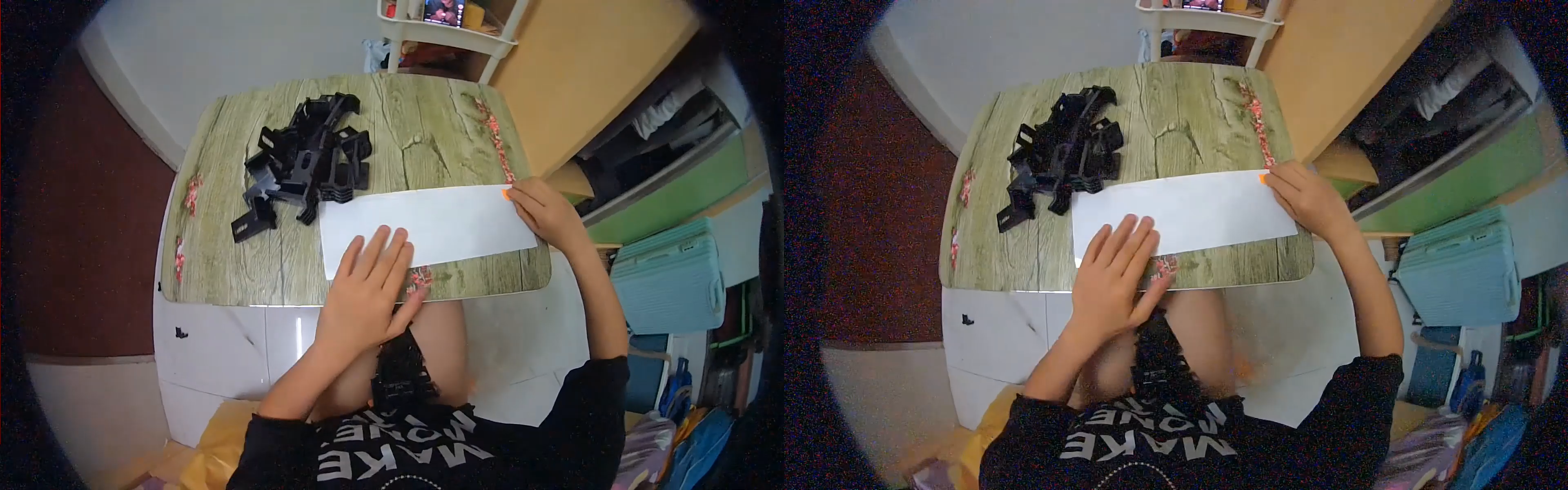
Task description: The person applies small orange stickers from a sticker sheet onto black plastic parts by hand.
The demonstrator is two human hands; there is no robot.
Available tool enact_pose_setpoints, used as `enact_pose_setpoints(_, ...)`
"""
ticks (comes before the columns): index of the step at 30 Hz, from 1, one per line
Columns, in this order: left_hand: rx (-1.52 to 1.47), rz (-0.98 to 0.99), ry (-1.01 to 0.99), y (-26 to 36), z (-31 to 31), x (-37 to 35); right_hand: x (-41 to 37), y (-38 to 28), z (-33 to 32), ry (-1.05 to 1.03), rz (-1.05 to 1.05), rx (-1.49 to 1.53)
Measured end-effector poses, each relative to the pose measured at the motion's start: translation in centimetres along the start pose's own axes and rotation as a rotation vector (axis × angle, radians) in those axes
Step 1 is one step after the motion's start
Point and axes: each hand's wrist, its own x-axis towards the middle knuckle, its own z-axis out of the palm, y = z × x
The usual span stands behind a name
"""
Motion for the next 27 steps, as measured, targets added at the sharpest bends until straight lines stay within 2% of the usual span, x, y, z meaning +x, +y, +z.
enact_pose_setpoints(4, 0.006, 0.039, 0.001, -0.5, 0.2, -0.6, 0.2, 1.2, 0.4, -0.07, 0.455, 0.291)
enact_pose_setpoints(6, 0.018, 0.035, 0.009, -0.7, 0.2, -0.9, 2.6, 0.5, -1.4, -0.082, 0.66, 0.131)
enact_pose_setpoints(7, 0.026, 0.037, 0.016, -0.7, 0.3, -0.9, 4.0, -0.2, -1.8, -0.079, 0.652, 0.129)
enact_pose_setpoints(9, 0.039, 0.038, 0.027, -0.5, 0.6, -0.9, 7.1, -2.6, -1.5, 0.169, 0.397, 0.126)
enact_pose_setpoints(11, 0.036, 0.024, 0.039, -0.3, 0.7, -1.0, 10.3, -4.1, 0.4, 0.125, 0.109, 0.523)
enact_pose_setpoints(12, 0.033, 0.016, 0.05, -0.2, 0.7, -1.0, 12.0, -4.9, 1.1, -0.034, 0.138, 0.722)
enact_pose_setpoints(14, 0.03, 0.003, 0.08, -0.2, 0.6, -0.8, 14.5, -4.9, 2.7, -0.204, 0.152, 0.876)
enact_pose_setpoints(19, -0.152, -0.018, 0.15, -0.4, 0.3, -0.9, 16.3, -4.6, 4.2, -0.331, -0.034, 0.99)
enact_pose_setpoints(20, -0.157, -0.029, 0.153, -0.4, 0.3, -1.0, 16.1, -4.6, 4.2, -0.343, -0.035, 0.992)
enact_pose_setpoints(25, -0.344, 0.053, 0.286, -1.7, -0.1, -0.8, 13.6, -3.9, 2.8, -0.091, 0.086, 1.176)
enact_pose_setpoints(26, -0.787, -0.097, 0.175, -1.9, -1.0, -0.8, 13.3, -4.2, 1.8, -0.006, 0.066, 1.224)
enact_pose_setpoints(27, -1.225, -0.25, 0.051, -2.1, -1.9, -0.8, 13.2, -4.8, 0.8, -0.011, 0.067, 1.222)
